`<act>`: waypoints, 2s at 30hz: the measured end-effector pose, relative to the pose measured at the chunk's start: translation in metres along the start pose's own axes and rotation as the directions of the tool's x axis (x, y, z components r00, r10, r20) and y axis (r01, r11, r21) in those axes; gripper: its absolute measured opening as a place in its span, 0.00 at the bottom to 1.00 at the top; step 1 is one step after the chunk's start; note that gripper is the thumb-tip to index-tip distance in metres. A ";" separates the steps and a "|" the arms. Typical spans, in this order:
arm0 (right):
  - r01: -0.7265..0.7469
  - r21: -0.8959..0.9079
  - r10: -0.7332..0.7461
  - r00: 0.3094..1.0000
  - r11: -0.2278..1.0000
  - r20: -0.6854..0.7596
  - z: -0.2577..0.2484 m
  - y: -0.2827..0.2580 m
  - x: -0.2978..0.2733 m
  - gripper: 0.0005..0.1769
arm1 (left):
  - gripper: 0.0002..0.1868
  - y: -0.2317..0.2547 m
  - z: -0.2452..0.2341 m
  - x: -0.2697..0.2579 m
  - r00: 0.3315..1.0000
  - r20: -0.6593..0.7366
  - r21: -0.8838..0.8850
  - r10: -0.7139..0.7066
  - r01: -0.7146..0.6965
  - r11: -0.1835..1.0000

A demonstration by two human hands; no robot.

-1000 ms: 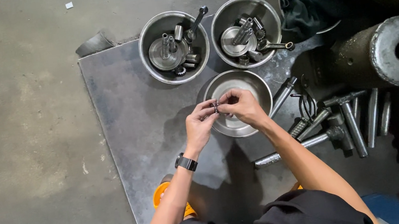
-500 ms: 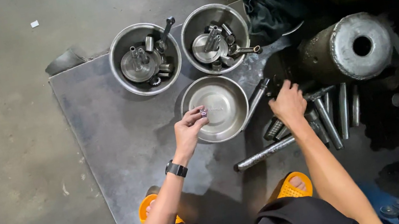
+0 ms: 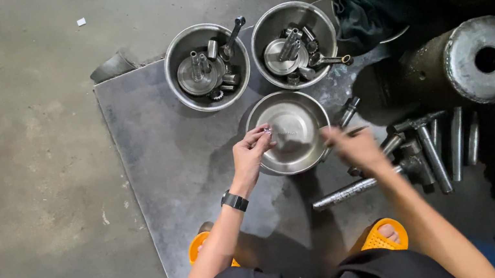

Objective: The person cleans small metal parts in a workshop setting. They pick up a metal component from a bowl, wipe it with a cloth, and then use a brush to scrub it inside the bowl. The person handles various metal parts and tools on a cluttered workbench.

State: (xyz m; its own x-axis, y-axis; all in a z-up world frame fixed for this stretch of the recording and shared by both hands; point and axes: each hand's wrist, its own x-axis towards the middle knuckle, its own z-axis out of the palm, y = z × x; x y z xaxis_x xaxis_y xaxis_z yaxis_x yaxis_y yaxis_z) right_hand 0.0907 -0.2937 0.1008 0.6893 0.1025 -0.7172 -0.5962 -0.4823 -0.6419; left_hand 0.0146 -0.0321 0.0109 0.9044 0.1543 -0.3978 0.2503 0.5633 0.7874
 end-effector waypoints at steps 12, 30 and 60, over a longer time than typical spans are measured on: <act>0.573 -0.786 -0.499 0.763 0.232 0.410 0.075 -0.045 0.015 0.17 | 0.10 0.006 -0.005 -0.004 0.980 0.004 0.141 0.197 -0.196 0.970; 0.604 -0.746 -0.544 0.740 0.280 0.395 0.080 -0.040 0.024 0.15 | 0.06 0.012 0.017 -0.012 0.930 -0.069 0.305 0.360 -0.324 0.895; 0.544 -0.788 -0.508 0.784 0.287 0.357 0.090 -0.040 0.015 0.17 | 0.11 0.013 0.024 -0.013 0.881 -0.240 0.321 0.408 -0.325 0.890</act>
State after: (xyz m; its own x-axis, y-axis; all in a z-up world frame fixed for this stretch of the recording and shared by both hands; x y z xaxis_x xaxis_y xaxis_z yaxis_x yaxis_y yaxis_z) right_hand 0.0879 -0.1948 0.0910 0.6965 0.6356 -0.3330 0.5287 -0.7683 -0.3607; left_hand 0.0141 -0.0462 0.0380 0.8158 0.5607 -0.1420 0.0402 0.1901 0.9809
